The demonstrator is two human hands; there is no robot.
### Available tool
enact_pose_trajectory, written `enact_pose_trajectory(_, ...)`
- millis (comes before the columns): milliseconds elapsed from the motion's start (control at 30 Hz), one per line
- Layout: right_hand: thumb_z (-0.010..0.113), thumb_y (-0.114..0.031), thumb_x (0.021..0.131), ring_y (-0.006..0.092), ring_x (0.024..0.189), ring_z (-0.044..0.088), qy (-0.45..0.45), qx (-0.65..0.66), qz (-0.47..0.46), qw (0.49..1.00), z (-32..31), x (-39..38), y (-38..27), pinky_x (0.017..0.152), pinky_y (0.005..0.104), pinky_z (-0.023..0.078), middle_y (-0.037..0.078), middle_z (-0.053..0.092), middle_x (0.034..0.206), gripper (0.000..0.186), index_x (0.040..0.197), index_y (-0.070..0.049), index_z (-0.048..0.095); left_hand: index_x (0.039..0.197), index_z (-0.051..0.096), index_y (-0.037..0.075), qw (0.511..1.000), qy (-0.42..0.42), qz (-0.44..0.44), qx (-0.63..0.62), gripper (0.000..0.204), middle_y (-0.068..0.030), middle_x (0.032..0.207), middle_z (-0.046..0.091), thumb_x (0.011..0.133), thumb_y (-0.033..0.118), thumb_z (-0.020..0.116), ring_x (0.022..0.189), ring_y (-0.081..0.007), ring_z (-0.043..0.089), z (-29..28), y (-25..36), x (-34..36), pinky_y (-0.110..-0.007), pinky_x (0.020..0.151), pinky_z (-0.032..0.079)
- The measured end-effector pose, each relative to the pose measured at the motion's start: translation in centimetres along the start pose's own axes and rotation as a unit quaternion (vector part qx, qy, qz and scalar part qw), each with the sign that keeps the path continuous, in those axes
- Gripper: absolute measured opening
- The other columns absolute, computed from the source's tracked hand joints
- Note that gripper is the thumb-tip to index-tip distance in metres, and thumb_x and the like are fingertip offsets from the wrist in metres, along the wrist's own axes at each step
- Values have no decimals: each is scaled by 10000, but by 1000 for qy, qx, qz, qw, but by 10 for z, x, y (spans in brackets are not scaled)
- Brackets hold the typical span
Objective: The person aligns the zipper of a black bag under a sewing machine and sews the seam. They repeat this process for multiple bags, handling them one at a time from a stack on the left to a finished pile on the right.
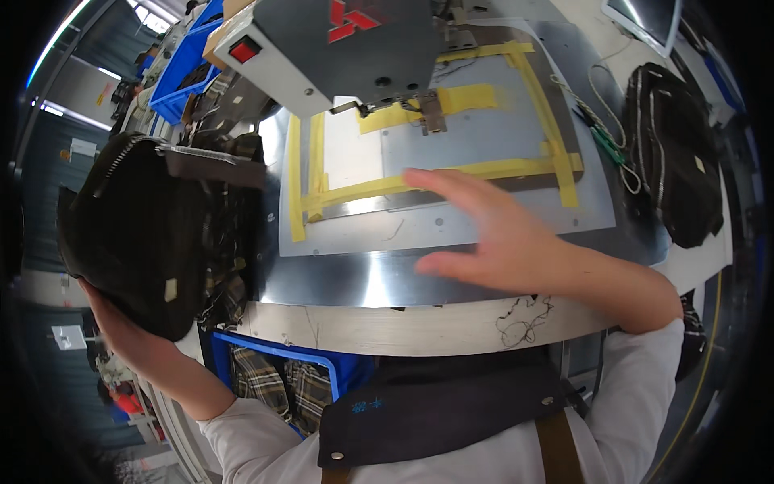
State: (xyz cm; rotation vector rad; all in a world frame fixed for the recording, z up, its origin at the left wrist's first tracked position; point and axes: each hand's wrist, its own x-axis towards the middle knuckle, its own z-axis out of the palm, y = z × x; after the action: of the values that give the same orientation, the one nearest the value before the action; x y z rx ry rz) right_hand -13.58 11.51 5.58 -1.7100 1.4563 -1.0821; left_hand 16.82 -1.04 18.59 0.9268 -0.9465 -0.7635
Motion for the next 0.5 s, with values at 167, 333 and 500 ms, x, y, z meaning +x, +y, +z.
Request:
enact_pose_trajectory(167, 633, -314, 914, 261, 1108, 556, 84, 262, -8, 961, 27, 33, -24, 953, 344, 424, 171, 593, 1193, 502, 1267, 18, 499, 1420, 382, 39, 852, -375, -262, -253, 473, -119, 1427, 452, 1040, 317, 350, 1307, -254, 441, 13, -58, -52, -420, 1113, 327)
enact_pose_trajectory(333, 483, -252, 995, 171, 770, 514, 193, 167, 58, 965, 8, 15, 8, 722, 321, 428, 94, 564, 820, 274, 963, 13, 545, 1380, 419, 30, 854, -373, -358, 56, 409, -118, 1399, 471, 1003, 188, 442, 1266, -221, 476, 24, -115, -58, -381, 1062, 372)
enact_pose_trajectory(500, 491, -255, 988, 229, 609, 439, 91, 58, 127, 986, 4, 4, 44, 605, 374, 385, 128, 461, 649, 333, 781, 6, 471, 1265, 535, 21, 775, -588, 37, 231, 452, -158, 1349, 499, 852, 151, 667, 1239, -276, 498, 49, -181, -54, -380, 1030, 393)
